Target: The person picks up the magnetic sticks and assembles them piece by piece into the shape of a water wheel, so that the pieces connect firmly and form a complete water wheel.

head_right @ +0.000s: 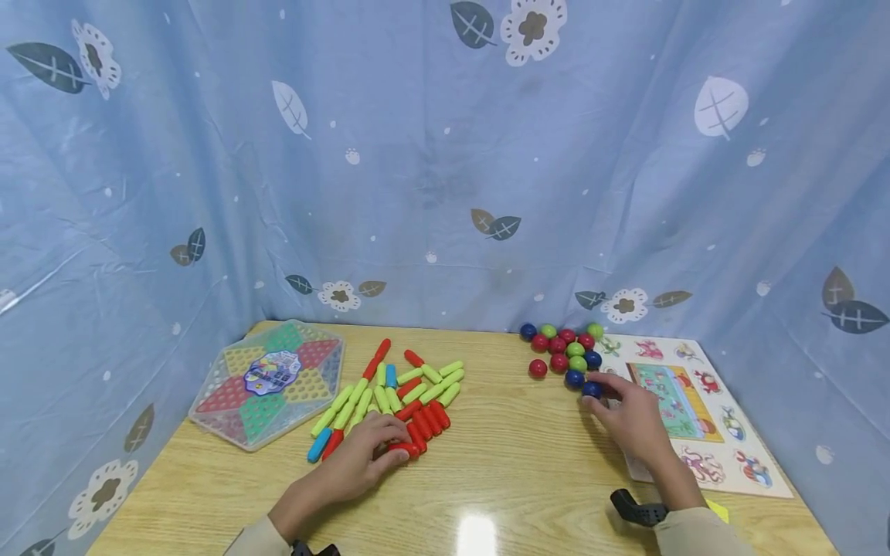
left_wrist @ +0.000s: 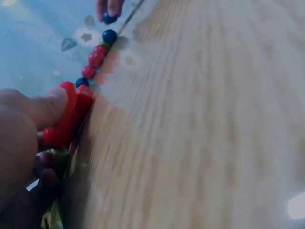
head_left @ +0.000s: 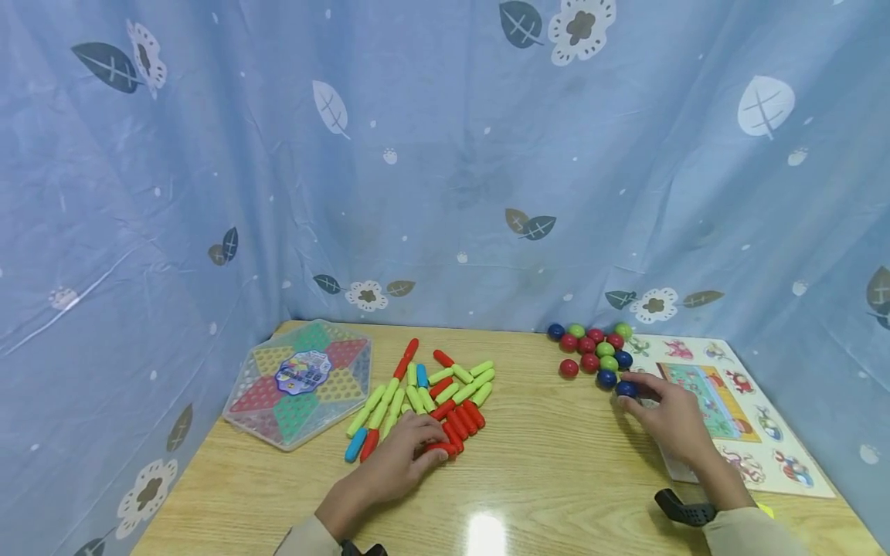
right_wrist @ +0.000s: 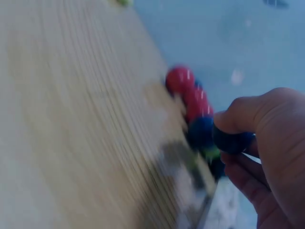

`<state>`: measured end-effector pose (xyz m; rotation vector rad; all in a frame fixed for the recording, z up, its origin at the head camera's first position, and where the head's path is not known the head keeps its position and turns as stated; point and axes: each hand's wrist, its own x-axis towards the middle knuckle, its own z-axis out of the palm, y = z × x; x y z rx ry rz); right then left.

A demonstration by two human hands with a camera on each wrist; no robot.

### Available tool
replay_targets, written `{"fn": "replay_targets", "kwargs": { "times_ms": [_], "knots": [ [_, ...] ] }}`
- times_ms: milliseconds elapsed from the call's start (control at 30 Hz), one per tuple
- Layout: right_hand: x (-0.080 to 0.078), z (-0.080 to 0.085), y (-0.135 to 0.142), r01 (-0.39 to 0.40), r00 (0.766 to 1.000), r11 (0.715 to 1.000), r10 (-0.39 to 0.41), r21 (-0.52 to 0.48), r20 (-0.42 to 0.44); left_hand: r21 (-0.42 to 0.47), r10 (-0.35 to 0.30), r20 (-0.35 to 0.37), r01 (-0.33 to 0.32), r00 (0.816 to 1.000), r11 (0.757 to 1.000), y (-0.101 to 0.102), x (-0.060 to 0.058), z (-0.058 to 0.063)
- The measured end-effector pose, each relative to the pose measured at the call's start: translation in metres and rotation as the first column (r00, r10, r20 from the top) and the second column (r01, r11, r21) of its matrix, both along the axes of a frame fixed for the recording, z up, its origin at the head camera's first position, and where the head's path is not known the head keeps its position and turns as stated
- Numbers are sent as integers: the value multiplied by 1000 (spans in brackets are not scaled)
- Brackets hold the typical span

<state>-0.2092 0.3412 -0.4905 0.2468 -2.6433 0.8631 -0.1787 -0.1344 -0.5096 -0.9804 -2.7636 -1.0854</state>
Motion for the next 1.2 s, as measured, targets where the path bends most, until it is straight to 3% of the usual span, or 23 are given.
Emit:
{"fn": "replay_targets", "kwargs": {
  "times_ms": [100,200,300,367,500,600,767,967,1100,1200],
  "knots": [
    [14,1,-17,-48,998,994,51,-99,25,76,9,-6,-9,1000,997,1,1,-1],
    [27,-3,-36,-137,982,948,168,-286,86,179,-58,23,53,998,982,6,6,-2],
    [37,-10,-55,-222,939,845,319,-486,125,259,-172,115,138,978,956,18,10,-4],
    [41,-16,-67,-274,901,763,416,-586,121,286,-198,179,142,964,948,26,11,-5],
    [46,-24,-91,-346,827,609,557,-714,74,315,-135,250,52,959,948,40,6,-8],
    [50,-27,-107,-335,795,550,601,-765,84,339,-81,250,-9,965,941,46,-1,-10],
    [56,-30,-125,-290,777,526,617,-799,124,334,-77,215,1,974,943,54,-8,-14],
    [59,-33,-136,-322,757,489,647,-810,90,353,-107,213,25,971,935,62,-6,-15],
    [59,-32,-138,-329,759,510,644,-795,99,354,-141,207,61,968,933,67,-3,-16],
    [59,-31,-141,-287,785,554,604,-782,139,348,-142,190,68,972,935,70,-2,-16]
  ]
}}
